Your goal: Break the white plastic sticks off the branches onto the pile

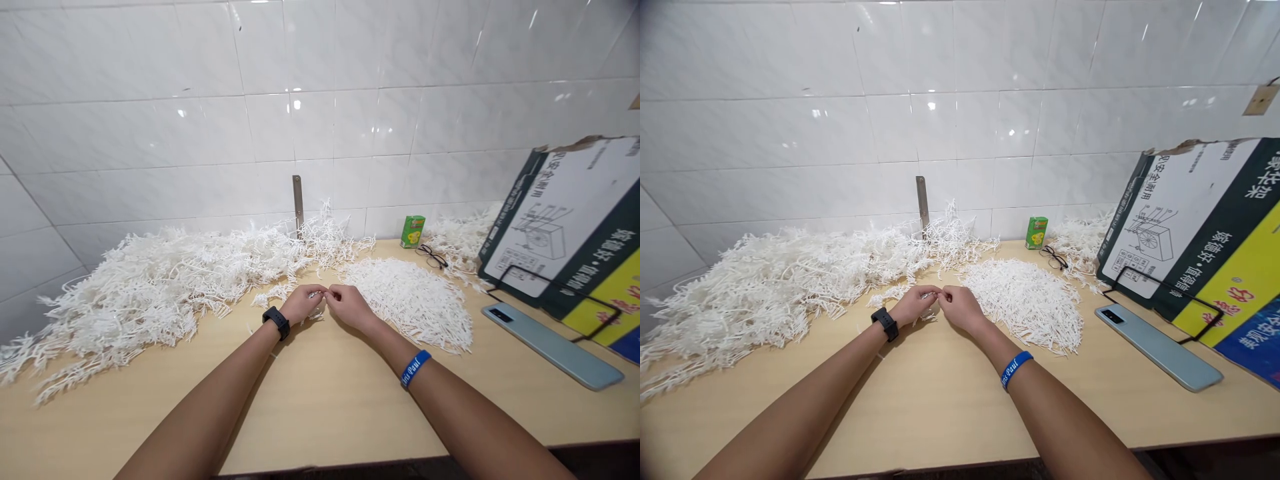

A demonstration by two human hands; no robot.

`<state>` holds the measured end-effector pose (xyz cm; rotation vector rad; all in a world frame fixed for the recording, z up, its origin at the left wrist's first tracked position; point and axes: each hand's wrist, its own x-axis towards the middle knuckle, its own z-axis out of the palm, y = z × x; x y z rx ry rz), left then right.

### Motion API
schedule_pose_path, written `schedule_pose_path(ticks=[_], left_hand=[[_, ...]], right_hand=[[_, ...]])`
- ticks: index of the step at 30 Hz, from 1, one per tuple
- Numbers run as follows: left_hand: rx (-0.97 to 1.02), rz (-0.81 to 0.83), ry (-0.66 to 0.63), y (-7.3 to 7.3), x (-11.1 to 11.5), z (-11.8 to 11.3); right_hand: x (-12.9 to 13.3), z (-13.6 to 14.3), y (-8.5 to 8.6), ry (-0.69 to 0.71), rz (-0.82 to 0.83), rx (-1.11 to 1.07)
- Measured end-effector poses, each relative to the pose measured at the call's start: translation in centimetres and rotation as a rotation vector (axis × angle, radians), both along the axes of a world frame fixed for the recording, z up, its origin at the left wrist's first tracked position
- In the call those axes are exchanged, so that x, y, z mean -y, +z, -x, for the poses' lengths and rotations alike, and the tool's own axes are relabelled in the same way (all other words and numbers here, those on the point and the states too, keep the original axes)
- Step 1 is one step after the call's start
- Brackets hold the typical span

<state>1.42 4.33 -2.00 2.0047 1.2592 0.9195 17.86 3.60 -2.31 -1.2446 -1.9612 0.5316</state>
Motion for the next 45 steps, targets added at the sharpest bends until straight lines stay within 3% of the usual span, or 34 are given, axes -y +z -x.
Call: schedule_pose_path(ticks=[4,9,12,17,21,24,29,32,45], left_hand=[[-0.044,0.009,0.009,-0.3,-0.3,0.2],[-0.004,-0.062,0.126,-0.3,-0.8,0.7],[-0.001,-0.067,0.151,-0.3,-0.6,0.8],[-0.049,-0.076,0.175,-0.5,-0.3,0.7],[-0.049,-0.068,0.17,-0.4,-0.2,0.6],[-0.039,-0.063,0.142,-0.4,-0.1,0.5],[-0.057,-0.088,0.079,-0.5,0.1,0.3],[-0.057,-0.125,0.029,-0.7,0.1,0.3],[-0.028,-0.079,-0.09,-0.7,0.4,-0.1]], right_hand=[[0.9,0.5,0.3,0.011,-0.013,0.001],[1.7,1.4,0.5,0.023,-0.055,-0.08],[1.0,0.7,0.6,-0.083,-0.042,-0.056],[-0.4,-1.6,0.8,-0.388,-0.029,-0.037],[-0.8,-2.3,0.8,-0.485,-0.028,0.003],[-0.7,-1.9,0.8,-0.422,-0.038,-0.012],[-0.2,-0.6,0.7,-0.083,-0.079,-0.042],[0.0,-0.1,0.5,0.012,-0.081,0.021],[-0.5,-0.1,-0.1,-0.031,-0.028,0.087]])
